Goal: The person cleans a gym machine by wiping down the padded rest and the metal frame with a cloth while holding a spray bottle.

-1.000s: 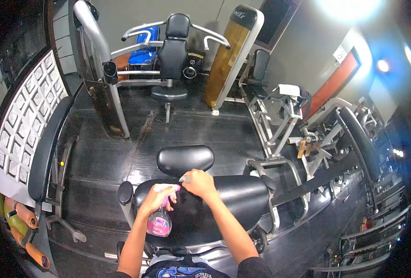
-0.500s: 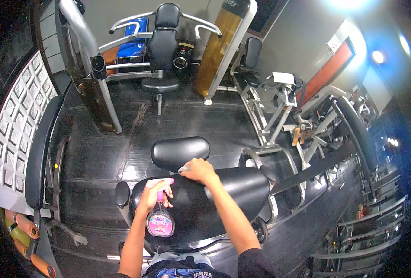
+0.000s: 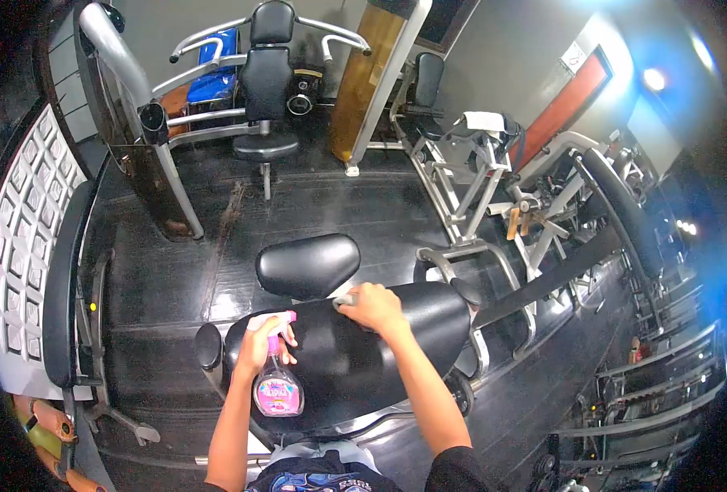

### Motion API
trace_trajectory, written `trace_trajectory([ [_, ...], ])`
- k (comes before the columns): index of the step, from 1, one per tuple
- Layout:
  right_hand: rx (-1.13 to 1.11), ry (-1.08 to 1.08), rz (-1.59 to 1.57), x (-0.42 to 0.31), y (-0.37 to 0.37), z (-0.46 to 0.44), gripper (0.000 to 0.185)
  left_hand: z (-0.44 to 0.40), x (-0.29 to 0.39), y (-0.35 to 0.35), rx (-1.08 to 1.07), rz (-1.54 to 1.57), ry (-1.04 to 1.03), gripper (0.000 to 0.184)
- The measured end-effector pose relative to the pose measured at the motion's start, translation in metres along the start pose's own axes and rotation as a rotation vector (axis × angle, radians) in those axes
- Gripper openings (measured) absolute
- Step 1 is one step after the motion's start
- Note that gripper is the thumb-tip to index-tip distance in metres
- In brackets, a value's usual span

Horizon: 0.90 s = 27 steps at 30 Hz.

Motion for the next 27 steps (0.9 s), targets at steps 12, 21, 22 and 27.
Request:
trace_trajectory([
  [12,0.202,0.135,-0.112,-0.028,0.0,0.061,0.034,-0.003,-0.002,0.004,0.001,0.029,-0.02,0.035],
  [21,0.386,-0.105,-0.131,0.024,-0.003,0.078,0.032,-0.002,0.007,-0.002,0.019,0.008,-0.029,0.033],
  [22,0.371,-0.039,-0.18,0.013,-0.012,0.083,0.034,-0.002,0.007,-0.003,0.012,0.007,-0.027,0.033],
  [27,0.429,0.065,-0.264,0.001,-0.022,0.115,0.035,-0.004,0.001,0.005,0.025,-0.07,-0.039,0.035],
])
Point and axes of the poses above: each hand's wrist, its own z-axis away from the middle knuckle, its own y-axis out of the back of the hand, x = y × z, the point moved 6 cm from there along -z, towards the middle knuckle, and after that the axes turned 7 degrees about -x, right-handed, at the moved point
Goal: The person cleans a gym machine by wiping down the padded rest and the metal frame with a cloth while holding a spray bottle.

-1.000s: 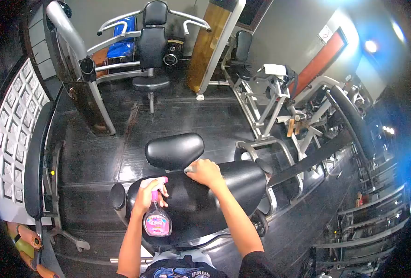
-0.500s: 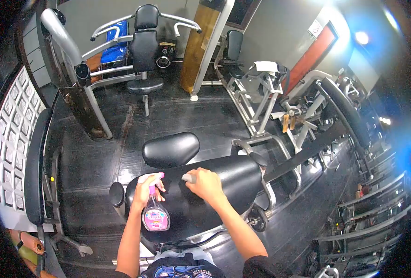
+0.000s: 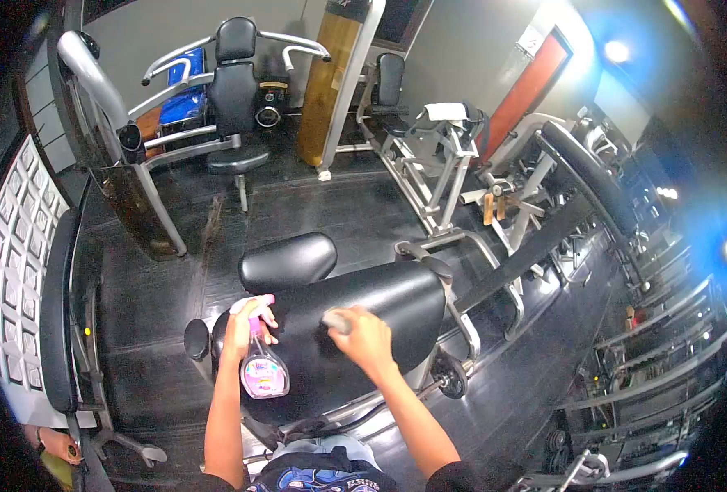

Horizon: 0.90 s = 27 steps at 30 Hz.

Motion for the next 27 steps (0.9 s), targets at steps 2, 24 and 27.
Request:
trace_trajectory([
  [2,0.131,-0.13,0.071,0.028,0.017,0.002,0.032,0.001,0.0,0.0,0.011,-0.056,-0.011,0.041],
  [24,0.35,-0.327,-0.183,0.091,0.021,0.015,0.035,-0.001,0.007,-0.014,0.022,-0.334,-0.012,0.04],
  [27,0.419,-0.268,-0.374,0.108,0.015,0.011,0.035,0.001,0.001,-0.043,0.007,-0.295,-0.009,0.037],
])
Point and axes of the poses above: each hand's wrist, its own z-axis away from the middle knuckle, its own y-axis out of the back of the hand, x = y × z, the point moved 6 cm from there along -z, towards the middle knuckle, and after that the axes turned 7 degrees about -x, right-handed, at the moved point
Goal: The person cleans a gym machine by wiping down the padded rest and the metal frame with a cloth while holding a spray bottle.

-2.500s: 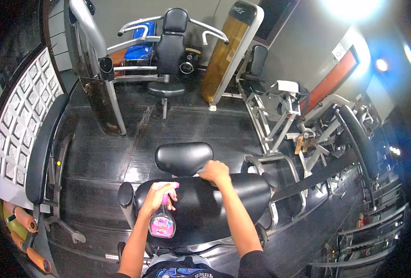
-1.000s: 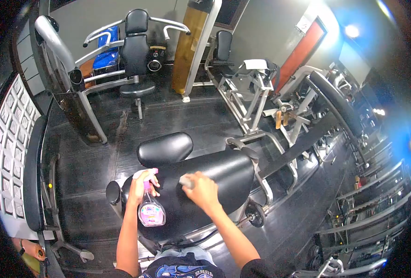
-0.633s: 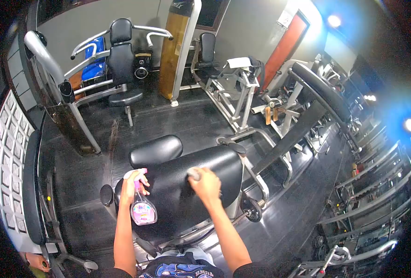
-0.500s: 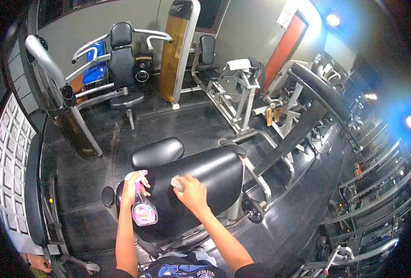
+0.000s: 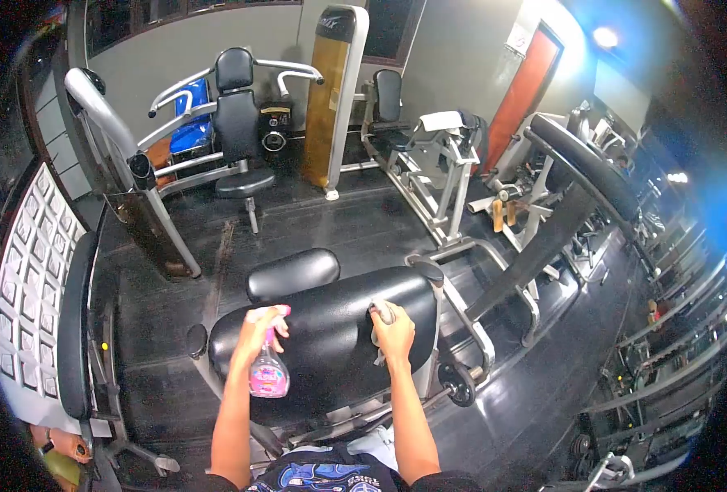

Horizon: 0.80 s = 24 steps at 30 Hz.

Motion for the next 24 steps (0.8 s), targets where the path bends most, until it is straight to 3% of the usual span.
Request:
trace_trajectory([
  [5,-0.197,-0.139,-0.142,0.018,-0.003,-0.013,0.036,-0.018,-0.003,-0.067,-0.081,0.02,0.005,0.036],
  [9,-0.233,-0.098,-0.168,0.014,-0.002,-0.013,0.038,-0.036,-0.006,-0.085,-0.044,-0.056,0.051,0.042],
  [12,-0.335,-0.027,-0.005,0.007,0.005,-0.019,0.041,-0.04,-0.013,-0.087,-0.004,-0.094,0.086,0.042],
  [14,-0.316,-0.097,0.138,0.009,0.021,-0.04,0.038,-0.038,-0.013,-0.082,0.055,-0.115,0.078,0.042],
  [15,-0.22,-0.052,0.204,0.004,0.029,-0.055,0.033,-0.036,-0.01,-0.082,0.036,-0.095,0.059,0.039],
  [21,-0.533,0.378,0.36,-0.029,-0.011,-0.084,0.029,-0.03,-0.008,-0.073,0.058,0.036,0.047,0.035],
  [24,-0.621,0.58,0.206,-0.053,-0.037,-0.051,0.029,-0.028,-0.018,-0.067,0.044,0.068,0.014,0.041],
])
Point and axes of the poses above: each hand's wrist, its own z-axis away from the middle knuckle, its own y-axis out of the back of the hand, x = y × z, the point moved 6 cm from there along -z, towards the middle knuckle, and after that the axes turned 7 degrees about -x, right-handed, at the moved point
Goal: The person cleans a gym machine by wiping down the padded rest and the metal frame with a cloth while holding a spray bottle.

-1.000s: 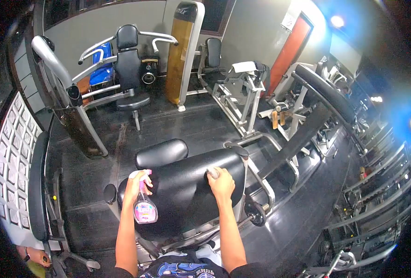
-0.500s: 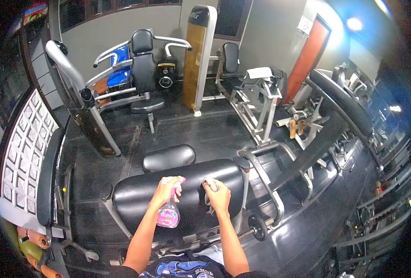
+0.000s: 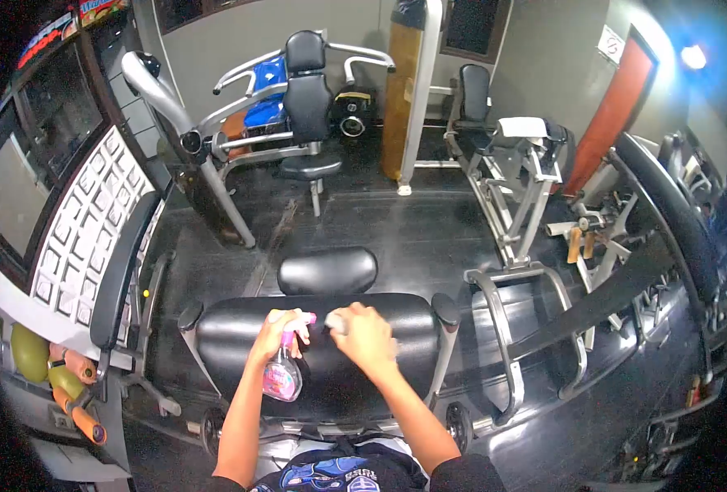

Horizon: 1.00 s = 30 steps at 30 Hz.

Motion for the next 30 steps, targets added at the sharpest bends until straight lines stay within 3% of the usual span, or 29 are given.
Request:
trace_trajectory([
  [4,-0.112,0.086,-0.086,-0.007,0.006,0.012,0.031,0.0,0.001,0.002,0.024,-0.034,0.013,0.046],
  [6,-0.23,-0.027,-0.101,0.016,0.021,0.017,0.031,0.0,0.001,0.001,0.024,-0.068,0.039,0.045],
  [10,-0.18,-0.157,-0.13,0.057,0.045,0.017,0.028,0.002,0.003,-0.002,0.091,-0.039,0.097,0.044],
  [11,-0.147,-0.101,-0.175,0.061,0.043,0.014,0.027,0.002,0.003,-0.003,0.099,-0.039,0.098,0.044],
  [17,-0.111,-0.23,-0.167,0.053,0.04,0.012,0.026,0.002,-0.001,-0.007,0.12,-0.11,0.102,0.038],
  [22,0.046,-0.178,-0.077,0.031,0.02,0.004,0.025,-0.001,0.004,-0.01,0.065,-0.122,0.144,0.041],
  [28,-0.023,-0.04,0.013,0.001,-0.003,-0.005,0.026,-0.003,0.004,-0.003,0.055,-0.024,0.11,0.047],
  [30,-0.125,-0.139,-0.091,0.021,0.005,0.0,0.029,-0.004,0.002,-0.003,0.009,-0.032,0.127,0.047],
])
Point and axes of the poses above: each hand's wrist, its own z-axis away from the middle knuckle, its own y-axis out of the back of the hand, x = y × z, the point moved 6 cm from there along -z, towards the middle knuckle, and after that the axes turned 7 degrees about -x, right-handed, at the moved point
